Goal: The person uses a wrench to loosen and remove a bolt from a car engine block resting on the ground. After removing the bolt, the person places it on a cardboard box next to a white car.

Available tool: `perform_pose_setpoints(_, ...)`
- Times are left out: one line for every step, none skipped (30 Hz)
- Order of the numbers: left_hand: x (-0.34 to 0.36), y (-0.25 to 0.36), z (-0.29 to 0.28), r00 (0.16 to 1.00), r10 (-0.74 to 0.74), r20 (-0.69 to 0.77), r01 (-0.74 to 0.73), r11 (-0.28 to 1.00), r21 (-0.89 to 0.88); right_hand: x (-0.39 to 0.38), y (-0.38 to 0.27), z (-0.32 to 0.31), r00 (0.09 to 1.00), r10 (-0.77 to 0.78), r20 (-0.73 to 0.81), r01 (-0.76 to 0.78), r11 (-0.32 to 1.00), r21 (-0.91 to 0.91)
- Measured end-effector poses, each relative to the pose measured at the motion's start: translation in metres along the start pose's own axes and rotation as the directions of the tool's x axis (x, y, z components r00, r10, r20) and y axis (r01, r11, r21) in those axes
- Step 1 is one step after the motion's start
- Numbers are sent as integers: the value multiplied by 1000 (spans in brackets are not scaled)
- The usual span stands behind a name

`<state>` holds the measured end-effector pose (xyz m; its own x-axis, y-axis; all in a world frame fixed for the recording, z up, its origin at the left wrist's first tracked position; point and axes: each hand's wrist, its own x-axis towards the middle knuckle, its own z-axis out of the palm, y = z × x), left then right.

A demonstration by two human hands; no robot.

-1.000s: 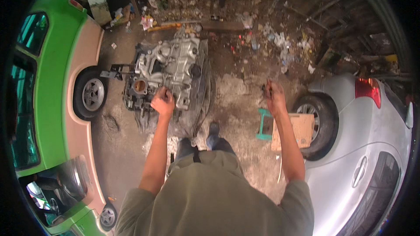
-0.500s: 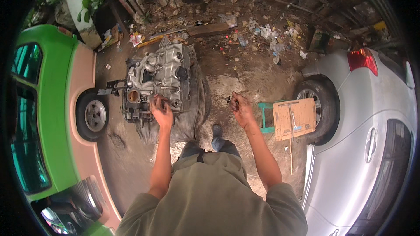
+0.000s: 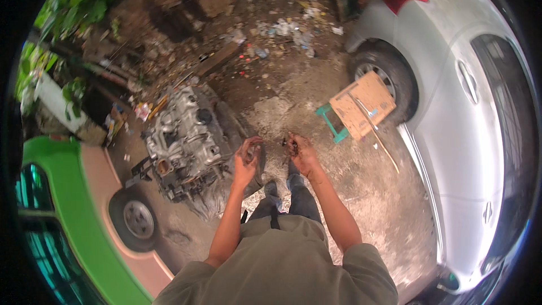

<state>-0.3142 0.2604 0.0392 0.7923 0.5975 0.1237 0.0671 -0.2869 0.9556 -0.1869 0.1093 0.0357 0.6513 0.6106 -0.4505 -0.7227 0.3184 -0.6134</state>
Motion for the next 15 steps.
perform_pose_setpoints(2, 3, 14, 996, 12, 88, -4, 996, -92, -7, -2, -7, 1000, 6, -6, -5, 999, 46)
perform_pose_setpoints(2, 5, 27, 982, -14, 188, 34, 994, -107, -15, -6, -15, 1000, -7, -12, 7, 1000, 13)
perform_pose_setpoints(0, 6, 38, 958, -27, 286, 66, 990, -127, -23, -9, -23, 1000, -6, -1, 6, 1000, 15)
perform_pose_setpoints(-2, 6, 48, 930, 18, 368, 51, 983, -175, -30, -11, -30, 1000, -6, 14, 6, 1000, 20)
perform_pose_setpoints(-3, 8, 64, 936, -23, 351, 102, 973, -209, -33, -16, -37, 999, -9, 54, 6, 999, 41)
perform_pose_setpoints(-5, 9, 74, 934, -12, 357, 111, 960, -258, -38, -23, -46, 993, -15, 117, 4, 996, 94)
perform_pose_setpoints(-6, 10, 84, 925, -27, 379, 152, 941, -304, -45, -32, -57, 980, -26, 196, -6, 987, 159)
perform_pose_setpoints(-7, 12, 96, 913, -59, 404, 220, 905, -365, -50, -40, -68, 961, -43, 275, -19, 976, 217)
perform_pose_setpoints(-7, 14, 107, 908, -47, 416, 193, 929, -316, -55, -46, -77, 969, -60, 240, 9, 978, 209)
perform_pose_setpoints(-4, 16, 117, 901, -50, 430, 188, 940, -285, -60, -52, -86, 975, -76, 207, 35, 980, 197)
perform_pose_setpoints(1, 20, 127, 893, -76, 444, 206, 946, -252, -64, -60, -95, 977, -94, 190, 56, 980, 193)
perform_pose_setpoints(7, 24, 139, 895, -19, 446, 147, 955, -256, -65, -70, -104, 969, -96, 227, 59, 984, 165)
perform_pose_setpoints(10, 28, 151, 893, 9, 451, 121, 959, -258, -69, -79, -115, 957, -94, 274, 55, 988, 145)
perform_pose_setpoints(9, 33, 163, 889, 22, 457, 117, 955, -274, -76, -87, -125, 940, -92, 328, 51, 990, 131)
perform_pose_setpoints(10, 38, 175, 883, 11, 470, 143, 946, -290, -82, -93, -135, 954, -58, 294, 14, 988, 151)
